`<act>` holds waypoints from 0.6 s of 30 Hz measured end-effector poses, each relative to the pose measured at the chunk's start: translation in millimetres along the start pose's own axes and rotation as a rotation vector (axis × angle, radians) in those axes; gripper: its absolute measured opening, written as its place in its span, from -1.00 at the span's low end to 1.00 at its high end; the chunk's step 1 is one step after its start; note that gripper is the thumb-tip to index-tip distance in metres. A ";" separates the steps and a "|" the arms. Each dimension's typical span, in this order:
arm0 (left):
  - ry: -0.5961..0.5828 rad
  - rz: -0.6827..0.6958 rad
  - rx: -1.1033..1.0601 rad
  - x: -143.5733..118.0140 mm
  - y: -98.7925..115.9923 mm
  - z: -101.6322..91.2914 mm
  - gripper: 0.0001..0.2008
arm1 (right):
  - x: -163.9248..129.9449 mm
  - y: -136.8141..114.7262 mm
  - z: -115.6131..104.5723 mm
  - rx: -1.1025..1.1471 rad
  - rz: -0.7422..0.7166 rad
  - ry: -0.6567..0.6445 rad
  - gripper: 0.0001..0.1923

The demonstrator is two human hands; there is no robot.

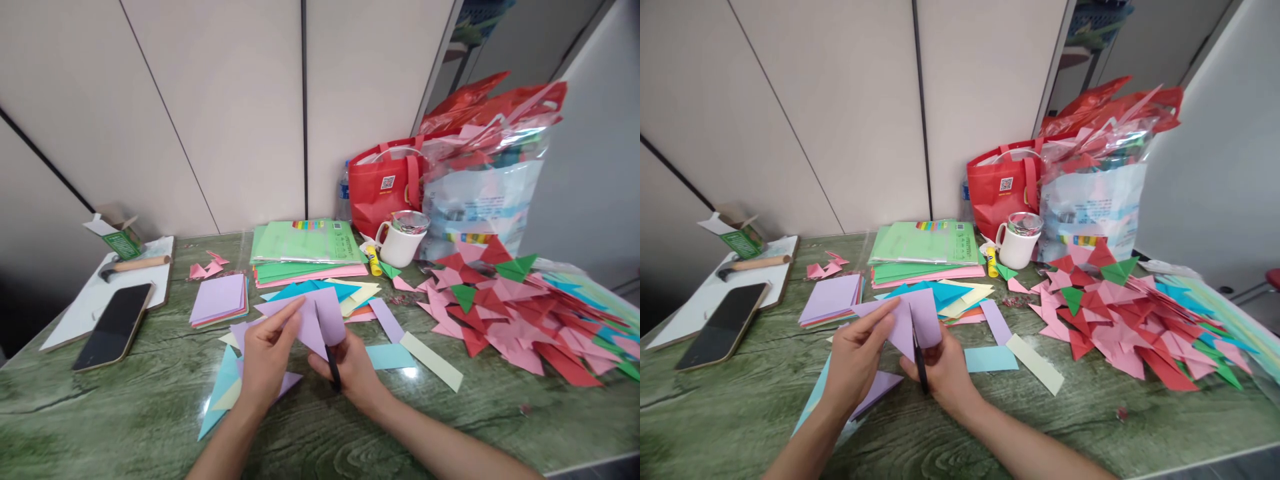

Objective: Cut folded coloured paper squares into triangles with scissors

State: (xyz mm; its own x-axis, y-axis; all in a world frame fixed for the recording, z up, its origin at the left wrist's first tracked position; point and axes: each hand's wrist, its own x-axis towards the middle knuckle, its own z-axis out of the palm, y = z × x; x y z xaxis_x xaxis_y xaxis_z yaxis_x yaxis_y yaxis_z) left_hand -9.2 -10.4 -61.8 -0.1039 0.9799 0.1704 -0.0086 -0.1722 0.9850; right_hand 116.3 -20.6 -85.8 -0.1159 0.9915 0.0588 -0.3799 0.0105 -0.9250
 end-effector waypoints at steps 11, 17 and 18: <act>0.000 -0.017 -0.031 0.9 -0.4 2.2 -0.73 | 0.8 -1.7 -0.3 -0.027 0.075 0.076 -0.59; 0.002 -0.026 -0.063 0.1 -1.1 2.6 -0.74 | 0.8 -5.6 1.5 -0.075 0.073 0.087 -0.60; 0.000 -0.031 -0.062 -0.4 -1.0 2.5 -0.74 | 0.7 -6.4 1.6 -0.088 0.075 0.077 -0.60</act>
State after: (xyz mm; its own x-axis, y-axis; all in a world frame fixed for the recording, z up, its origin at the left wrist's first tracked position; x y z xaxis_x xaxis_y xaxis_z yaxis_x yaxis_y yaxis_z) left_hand -6.6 -10.4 -62.7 -0.1029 0.9849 0.1395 -0.0731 -0.1474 0.9864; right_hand 117.2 -20.3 -79.3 -0.0690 0.9969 -0.0380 -0.2900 -0.0565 -0.9554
